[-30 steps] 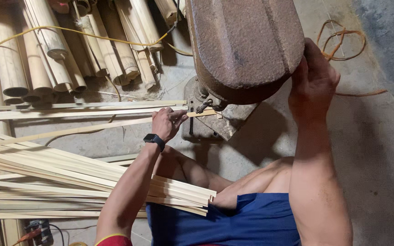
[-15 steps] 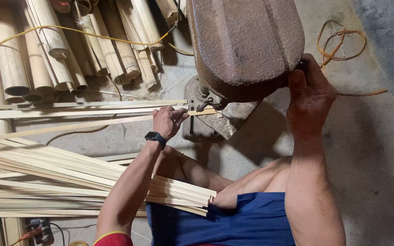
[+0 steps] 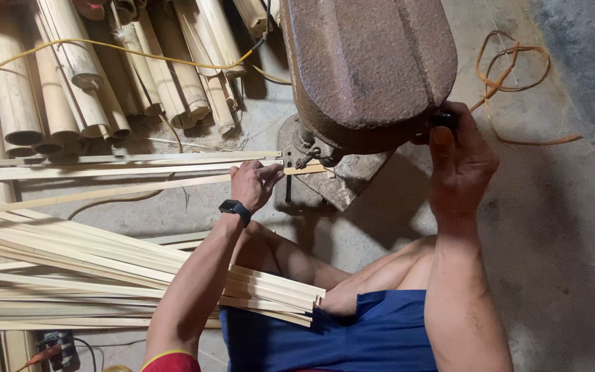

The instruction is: The person sits on the floor and uses a manual grinding machine to sharpen thin bamboo strips. They feed each strip into the grinding wheel, rotate it, and then place the finished pieces into a growing pile on their lap.

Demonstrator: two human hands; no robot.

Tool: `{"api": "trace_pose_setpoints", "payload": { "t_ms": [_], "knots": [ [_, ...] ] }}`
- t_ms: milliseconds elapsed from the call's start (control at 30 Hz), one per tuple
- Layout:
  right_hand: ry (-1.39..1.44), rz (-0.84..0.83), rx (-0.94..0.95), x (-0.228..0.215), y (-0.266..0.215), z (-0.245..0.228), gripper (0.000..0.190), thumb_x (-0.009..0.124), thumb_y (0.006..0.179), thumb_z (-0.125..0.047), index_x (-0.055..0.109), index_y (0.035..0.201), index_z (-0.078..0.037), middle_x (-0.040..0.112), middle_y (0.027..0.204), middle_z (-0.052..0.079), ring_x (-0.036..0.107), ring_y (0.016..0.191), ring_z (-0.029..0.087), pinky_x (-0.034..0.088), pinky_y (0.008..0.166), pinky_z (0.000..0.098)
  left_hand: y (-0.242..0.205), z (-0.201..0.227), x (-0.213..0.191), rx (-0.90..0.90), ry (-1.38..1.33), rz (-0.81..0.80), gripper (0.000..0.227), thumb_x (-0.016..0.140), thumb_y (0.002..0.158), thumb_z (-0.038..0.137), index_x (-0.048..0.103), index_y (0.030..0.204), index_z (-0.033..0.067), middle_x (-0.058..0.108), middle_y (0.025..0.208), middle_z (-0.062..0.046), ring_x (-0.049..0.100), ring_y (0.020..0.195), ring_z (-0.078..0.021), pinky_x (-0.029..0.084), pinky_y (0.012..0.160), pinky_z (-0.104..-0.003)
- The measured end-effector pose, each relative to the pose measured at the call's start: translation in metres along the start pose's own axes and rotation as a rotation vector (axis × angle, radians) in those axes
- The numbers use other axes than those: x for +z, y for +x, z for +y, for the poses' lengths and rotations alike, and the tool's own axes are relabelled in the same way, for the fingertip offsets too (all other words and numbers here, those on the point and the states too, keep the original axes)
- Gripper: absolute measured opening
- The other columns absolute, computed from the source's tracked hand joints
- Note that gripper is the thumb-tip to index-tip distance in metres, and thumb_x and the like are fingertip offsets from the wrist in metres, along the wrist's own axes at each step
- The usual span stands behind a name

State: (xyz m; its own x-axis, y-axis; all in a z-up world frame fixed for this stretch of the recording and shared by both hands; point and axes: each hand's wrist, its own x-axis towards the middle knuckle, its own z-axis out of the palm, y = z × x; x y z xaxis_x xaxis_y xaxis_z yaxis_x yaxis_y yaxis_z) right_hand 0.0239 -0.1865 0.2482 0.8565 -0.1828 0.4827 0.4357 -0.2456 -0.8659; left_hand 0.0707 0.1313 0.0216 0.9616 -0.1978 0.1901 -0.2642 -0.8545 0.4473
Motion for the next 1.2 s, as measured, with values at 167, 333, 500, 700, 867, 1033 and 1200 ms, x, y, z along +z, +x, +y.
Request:
{"api": "trace_pose_setpoints", "payload": {
  "t_ms": [167,333,500,700,867,1033,1200],
  "knots": [
    [0.042,-0.032,-0.024,-0.003,-0.001,0.003,0.043,0.067,0.116,-0.039,0.065,0.125,0.003,0.067,0.106,0.001,0.062,0.097,0.008,0.054,0.090,0.0243,0.002,0.004,0.003,0.082,-0.152,0.005,0.021,0.071,0.094,0.042,0.082,0.106,0.0298,0.068,0.082,-0.003,0.061,0.086,-0.0257,0.039,0.076,-0.042],
    [0.032,-0.027,-0.022,-0.007,-0.007,0.004,0.040,0.068,0.115,-0.032,0.064,0.130,0.005,0.069,0.112,0.003,0.065,0.100,0.010,0.057,0.092,0.0261,0.008,0.010,0.022,0.115,-0.161,0.037,0.020,0.071,0.093,0.039,0.084,0.105,0.0308,0.065,0.082,-0.005,0.060,0.084,-0.0277,0.043,0.078,-0.041],
    [0.036,-0.018,0.002,-0.011,-0.013,0.008,0.033,0.070,0.112,-0.021,0.066,0.130,0.006,0.072,0.112,0.008,0.069,0.101,0.012,0.059,0.093,0.0283,0.011,0.009,0.032,0.111,-0.143,0.058,0.022,0.073,0.092,0.041,0.083,0.104,0.0252,0.066,0.087,-0.007,0.060,0.087,-0.0295,0.043,0.078,-0.042],
    [-0.005,-0.030,0.017,-0.014,-0.027,0.009,0.026,0.066,0.112,-0.009,0.065,0.132,0.008,0.073,0.115,0.011,0.070,0.105,0.015,0.058,0.096,0.0295,0.012,0.011,0.028,0.040,-0.146,-0.041,0.021,0.073,0.093,0.040,0.083,0.105,0.0250,0.066,0.084,-0.008,0.059,0.086,-0.0282,0.042,0.080,-0.042],
    [-0.047,-0.007,-0.019,-0.010,-0.026,0.010,0.025,0.064,0.111,-0.008,0.065,0.130,0.008,0.073,0.112,0.012,0.072,0.101,0.015,0.060,0.092,0.0287,0.012,0.011,0.025,0.054,-0.171,-0.045,0.019,0.073,0.092,0.038,0.083,0.103,0.0263,0.067,0.085,-0.007,0.059,0.086,-0.0276,0.042,0.079,-0.042],
    [-0.321,0.008,-0.091,-0.009,0.021,0.012,0.030,0.056,0.119,-0.023,0.068,0.126,0.003,0.074,0.102,0.009,0.072,0.095,0.012,0.057,0.086,0.0280,0.012,0.009,0.027,0.038,-0.203,-0.060,0.017,0.074,0.091,0.034,0.084,0.101,0.0257,0.068,0.083,-0.007,0.060,0.087,-0.0270,0.042,0.080,-0.042],
    [-0.117,-0.078,-0.166,0.002,0.069,0.019,0.035,0.054,0.122,-0.030,0.069,0.132,0.001,0.075,0.114,0.008,0.070,0.103,0.014,0.057,0.091,0.0314,0.013,-0.016,0.002,0.014,-0.273,-0.125,0.015,0.075,0.093,0.034,0.082,0.105,0.0291,0.072,0.084,-0.004,0.063,0.076,-0.0221,0.049,0.075,-0.040]
  ]
}}
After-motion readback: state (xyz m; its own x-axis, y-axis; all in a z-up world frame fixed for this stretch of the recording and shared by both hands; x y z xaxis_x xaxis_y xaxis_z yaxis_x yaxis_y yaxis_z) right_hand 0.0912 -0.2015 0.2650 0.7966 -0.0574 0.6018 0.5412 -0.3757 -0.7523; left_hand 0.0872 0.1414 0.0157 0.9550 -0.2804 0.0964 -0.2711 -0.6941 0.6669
